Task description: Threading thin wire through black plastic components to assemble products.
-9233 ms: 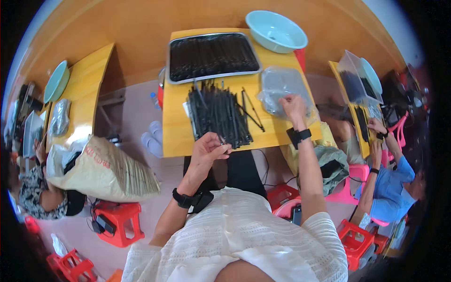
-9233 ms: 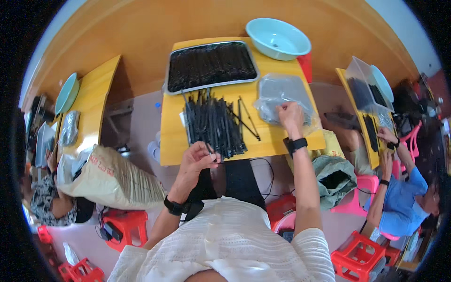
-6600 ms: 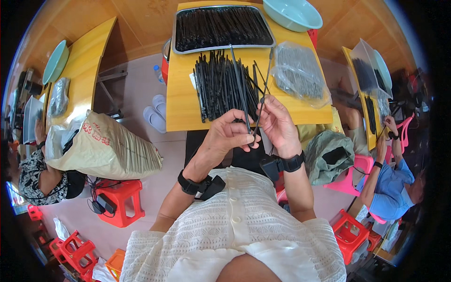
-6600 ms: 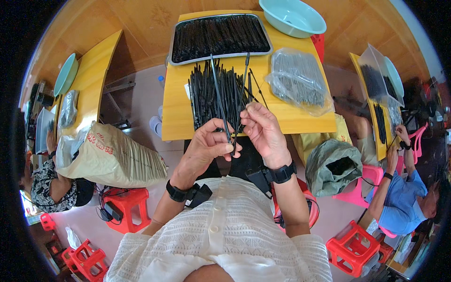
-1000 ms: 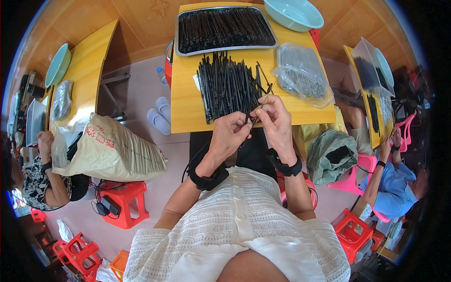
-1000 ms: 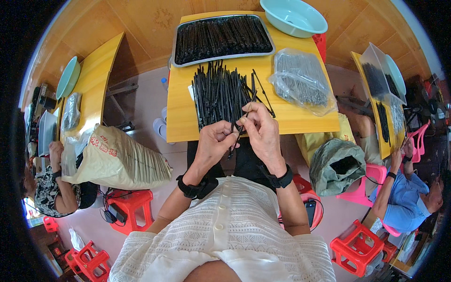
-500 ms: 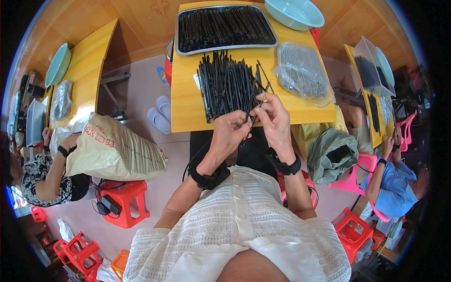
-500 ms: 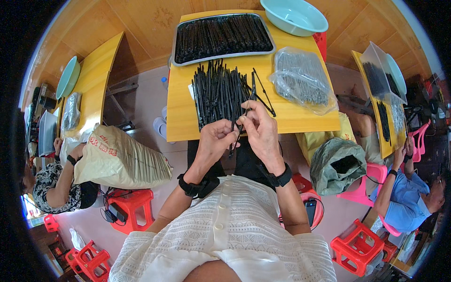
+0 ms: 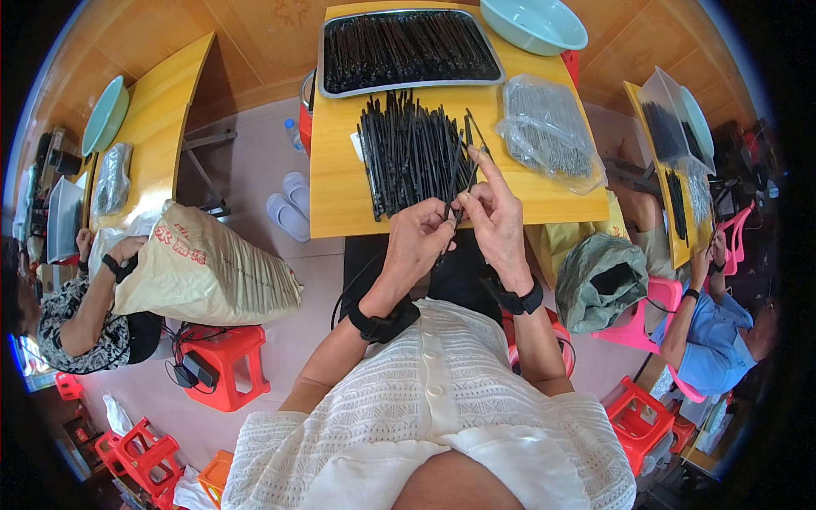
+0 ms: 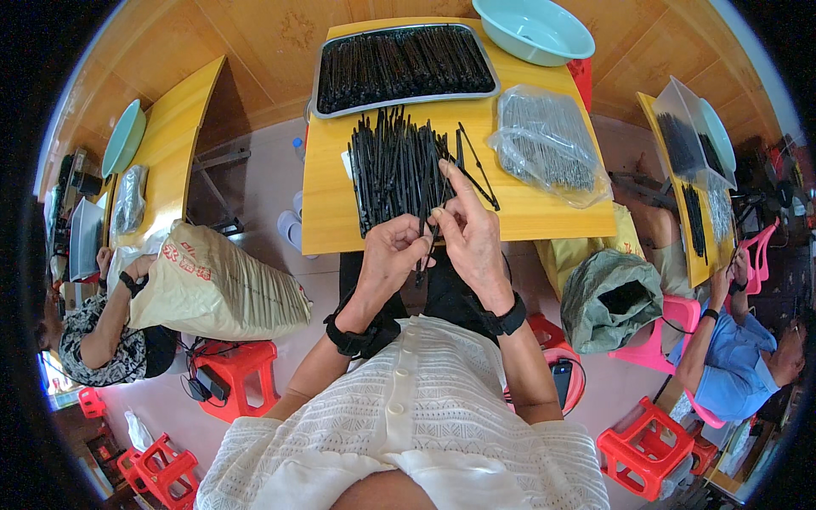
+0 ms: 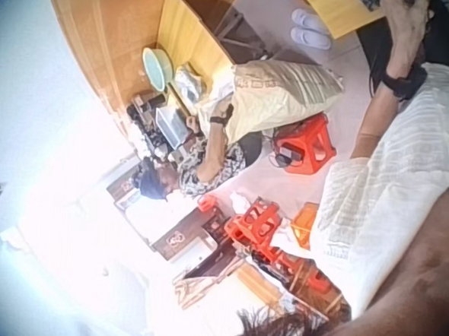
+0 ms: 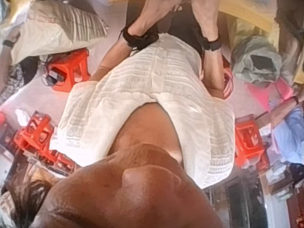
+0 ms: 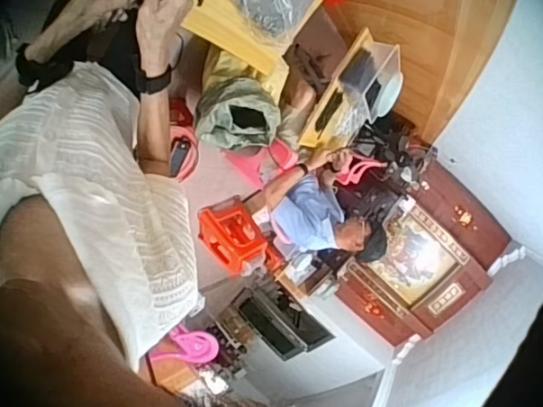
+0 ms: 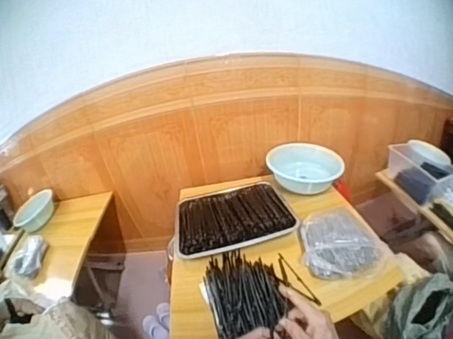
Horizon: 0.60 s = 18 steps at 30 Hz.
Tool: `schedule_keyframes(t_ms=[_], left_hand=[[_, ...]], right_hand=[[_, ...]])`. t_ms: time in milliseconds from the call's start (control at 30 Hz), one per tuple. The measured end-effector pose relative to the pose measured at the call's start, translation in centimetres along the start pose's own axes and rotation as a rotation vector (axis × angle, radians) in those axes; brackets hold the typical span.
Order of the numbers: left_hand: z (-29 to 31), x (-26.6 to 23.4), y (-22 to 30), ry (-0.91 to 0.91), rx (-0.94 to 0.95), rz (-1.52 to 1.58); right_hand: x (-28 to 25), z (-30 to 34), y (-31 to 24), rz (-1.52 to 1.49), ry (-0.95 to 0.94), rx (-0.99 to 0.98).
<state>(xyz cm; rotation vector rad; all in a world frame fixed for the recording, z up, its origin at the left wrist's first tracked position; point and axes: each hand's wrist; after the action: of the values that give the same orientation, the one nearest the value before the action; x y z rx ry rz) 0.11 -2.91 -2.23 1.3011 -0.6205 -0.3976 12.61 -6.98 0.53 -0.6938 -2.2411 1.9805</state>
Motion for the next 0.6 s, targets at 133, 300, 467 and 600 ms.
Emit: schedule_keyframes(t_ms=[133,300,467,600], left_hand=[[0.0,0.1,-0.1,0.010,0.008,-0.030],[0.0,0.5,-0.1,0.026,0.015,-0.079],[0.4,0.2,0.7,-0.027,-0.037,0.117],[0.9,-0.8,1.7,-0.096,-0.205,0.076]], right_hand=[[-0.1,0.0,0.1,0.025,-0.003,0.002],[-0.1,-0.2,0.4,0.017,0.019,-0.017],[0.3,-0.7,-0.3,0.033,0.047,0.017],[0.9,-1.1,0.1,0.005,0.057,0.008]])
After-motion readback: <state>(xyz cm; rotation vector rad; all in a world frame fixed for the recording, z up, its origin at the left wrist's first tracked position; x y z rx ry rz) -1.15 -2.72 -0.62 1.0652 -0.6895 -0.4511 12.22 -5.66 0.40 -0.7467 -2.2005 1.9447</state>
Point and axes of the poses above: each hand's wrist, its own z-axis away from the middle knuckle, its own x-axis out of the palm, y = z × x, and after that the axes turned 2 degrees about -y, right-handed
